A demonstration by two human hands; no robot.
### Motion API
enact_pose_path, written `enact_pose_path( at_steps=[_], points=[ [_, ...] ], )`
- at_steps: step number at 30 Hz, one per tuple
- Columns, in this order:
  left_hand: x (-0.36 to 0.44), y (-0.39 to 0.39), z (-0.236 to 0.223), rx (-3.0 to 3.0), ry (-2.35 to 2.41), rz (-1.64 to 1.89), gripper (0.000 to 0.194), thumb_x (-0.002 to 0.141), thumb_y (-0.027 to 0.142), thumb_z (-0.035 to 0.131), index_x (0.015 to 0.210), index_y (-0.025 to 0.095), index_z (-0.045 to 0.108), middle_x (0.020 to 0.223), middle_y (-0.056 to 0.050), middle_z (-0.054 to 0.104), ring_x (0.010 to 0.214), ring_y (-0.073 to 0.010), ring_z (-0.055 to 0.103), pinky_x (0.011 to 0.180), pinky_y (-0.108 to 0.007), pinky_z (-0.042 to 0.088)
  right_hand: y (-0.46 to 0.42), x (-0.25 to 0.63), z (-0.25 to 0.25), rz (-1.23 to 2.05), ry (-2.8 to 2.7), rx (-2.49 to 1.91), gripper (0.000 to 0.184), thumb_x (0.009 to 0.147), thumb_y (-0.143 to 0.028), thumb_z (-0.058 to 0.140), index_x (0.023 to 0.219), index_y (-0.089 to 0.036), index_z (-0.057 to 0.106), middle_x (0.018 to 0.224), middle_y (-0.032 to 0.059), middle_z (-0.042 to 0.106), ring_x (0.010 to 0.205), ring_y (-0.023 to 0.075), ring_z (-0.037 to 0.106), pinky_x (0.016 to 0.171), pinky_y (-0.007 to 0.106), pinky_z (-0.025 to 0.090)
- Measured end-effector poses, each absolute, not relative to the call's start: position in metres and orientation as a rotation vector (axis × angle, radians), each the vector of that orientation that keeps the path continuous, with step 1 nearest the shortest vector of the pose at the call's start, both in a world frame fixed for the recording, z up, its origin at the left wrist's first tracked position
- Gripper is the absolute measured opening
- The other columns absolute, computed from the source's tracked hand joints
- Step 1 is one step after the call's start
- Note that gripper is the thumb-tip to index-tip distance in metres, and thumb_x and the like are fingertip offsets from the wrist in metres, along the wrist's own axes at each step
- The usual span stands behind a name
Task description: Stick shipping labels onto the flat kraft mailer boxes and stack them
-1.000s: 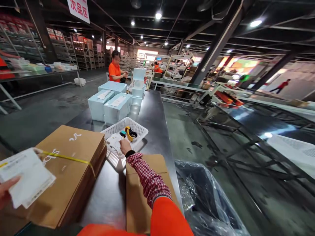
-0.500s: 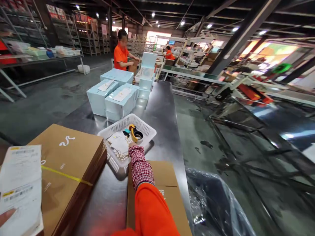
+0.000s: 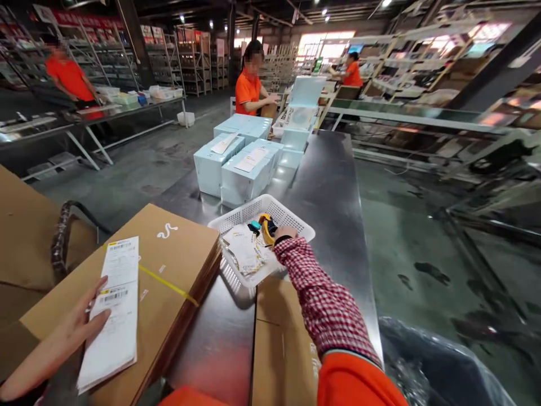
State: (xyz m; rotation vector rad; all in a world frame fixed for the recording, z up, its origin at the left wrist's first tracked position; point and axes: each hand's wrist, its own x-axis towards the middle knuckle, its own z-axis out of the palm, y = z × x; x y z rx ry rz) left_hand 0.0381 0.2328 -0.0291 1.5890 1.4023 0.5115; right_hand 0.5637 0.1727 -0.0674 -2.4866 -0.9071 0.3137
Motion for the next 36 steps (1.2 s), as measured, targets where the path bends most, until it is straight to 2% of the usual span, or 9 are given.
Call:
enact_pose_path(
  at_steps=[2, 4, 8, 13, 17, 22, 29, 32, 36],
  points=[
    [0.04, 0.236, -0.022, 1.57, 1.333, 0.538, 0.08, 0.063, 0.05, 0.069, 0.132, 0.017, 0.045, 0.136, -0.015, 0.05, 0.122, -0.0323, 0.048, 0.105, -0.045, 0.037, 0.162, 0.574, -0.045, 0.336, -0.836, -2.504, 0.025, 0.093, -0.022, 0.046, 0.082, -0.006, 0.063, 0.09, 0.0092, 0.063, 0.089, 0.015, 0.062, 0.08, 0.034, 0.048],
    [0.048, 0.243, -0.016, 1.523, 1.252, 0.559, 0.079, 0.064, 0.052, 0.068, 0.13, 0.013, 0.046, 0.131, -0.017, 0.053, 0.112, -0.0324, 0.056, 0.096, -0.045, 0.045, 0.155, 0.573, -0.021, 0.357, -0.822, -2.464, 0.017, 0.084, -0.016, 0.057, 0.07, -0.006, 0.062, 0.082, 0.0121, 0.064, 0.085, 0.0167, 0.063, 0.079, 0.034, 0.047],
    [0.084, 0.274, -0.012, 1.577, 0.973, 0.578, 0.075, 0.075, 0.047, 0.059, 0.136, 0.01, 0.036, 0.12, -0.017, 0.06, 0.091, -0.0257, 0.064, 0.078, -0.04, 0.054, 0.164, 0.519, 0.014, 0.417, -0.83, -2.077, 0.013, 0.077, -0.023, 0.061, 0.084, -0.012, 0.062, 0.078, 0.0069, 0.066, 0.073, 0.0151, 0.064, 0.072, 0.028, 0.049],
    [0.129, 0.333, -0.029, 1.908, 0.751, 0.58, 0.063, 0.08, 0.03, 0.049, 0.137, 0.01, 0.035, 0.128, -0.017, 0.054, 0.104, -0.0232, 0.06, 0.092, -0.041, 0.047, 0.205, 0.393, 0.024, 0.684, -0.71, -1.217, 0.023, 0.062, -0.029, 0.074, 0.08, -0.02, 0.064, 0.073, -0.0024, 0.062, 0.065, 0.0121, 0.062, 0.069, 0.026, 0.051],
    [0.136, 0.364, -0.034, 2.116, 0.644, 0.445, 0.059, 0.072, 0.024, 0.054, 0.129, 0.007, 0.048, 0.12, -0.016, 0.057, 0.112, -0.0291, 0.05, 0.1, -0.048, 0.036, 0.24, 0.315, 0.012, 0.68, -0.633, -1.178, 0.021, 0.068, -0.034, 0.069, 0.084, -0.019, 0.065, 0.075, -0.0005, 0.063, 0.069, 0.0126, 0.061, 0.071, 0.028, 0.052],
    [0.119, 0.37, -0.015, 2.453, 0.545, 0.223, 0.043, 0.07, 0.033, 0.065, 0.11, 0.017, 0.065, 0.099, -0.012, 0.058, 0.098, -0.0331, 0.049, 0.087, -0.05, 0.04, 0.268, 0.274, -0.013, 0.664, -0.302, -1.229, 0.02, 0.067, -0.023, 0.06, 0.087, -0.02, 0.059, 0.061, -0.0052, 0.053, 0.056, 0.0098, 0.05, 0.059, 0.027, 0.053],
    [0.12, 0.384, -0.034, 2.729, 0.295, 0.295, 0.02, 0.087, 0.032, 0.051, 0.082, 0.019, 0.065, 0.126, -0.012, 0.054, 0.124, -0.0311, 0.042, 0.101, -0.049, 0.035, 0.292, 0.273, -0.018, 0.632, -0.24, -1.26, 0.017, 0.069, -0.029, 0.06, 0.083, -0.02, 0.055, 0.054, -0.0084, 0.044, 0.043, 0.0061, 0.034, 0.048, 0.024, 0.049],
    [0.129, 0.398, -0.057, 2.772, 0.305, 0.423, 0.026, 0.088, 0.033, 0.05, 0.101, 0.015, 0.063, 0.131, -0.016, 0.053, 0.129, -0.0318, 0.04, 0.104, -0.054, 0.033, 0.308, 0.275, -0.02, 0.664, -0.257, -1.229, 0.019, 0.068, -0.028, 0.06, 0.085, -0.021, 0.054, 0.055, -0.0089, 0.044, 0.041, 0.0055, 0.033, 0.049, 0.025, 0.051],
    [0.13, 0.41, -0.065, 2.805, 0.289, 0.409, 0.054, 0.084, 0.042, 0.056, 0.127, 0.01, 0.052, 0.138, -0.019, 0.048, 0.128, -0.0307, 0.042, 0.105, -0.053, 0.035, 0.325, 0.274, -0.033, 0.707, -0.29, -1.242, 0.016, 0.067, -0.029, 0.06, 0.076, -0.022, 0.048, 0.047, -0.0114, 0.037, 0.038, 0.0055, 0.026, 0.043, 0.022, 0.045]
  ],
)
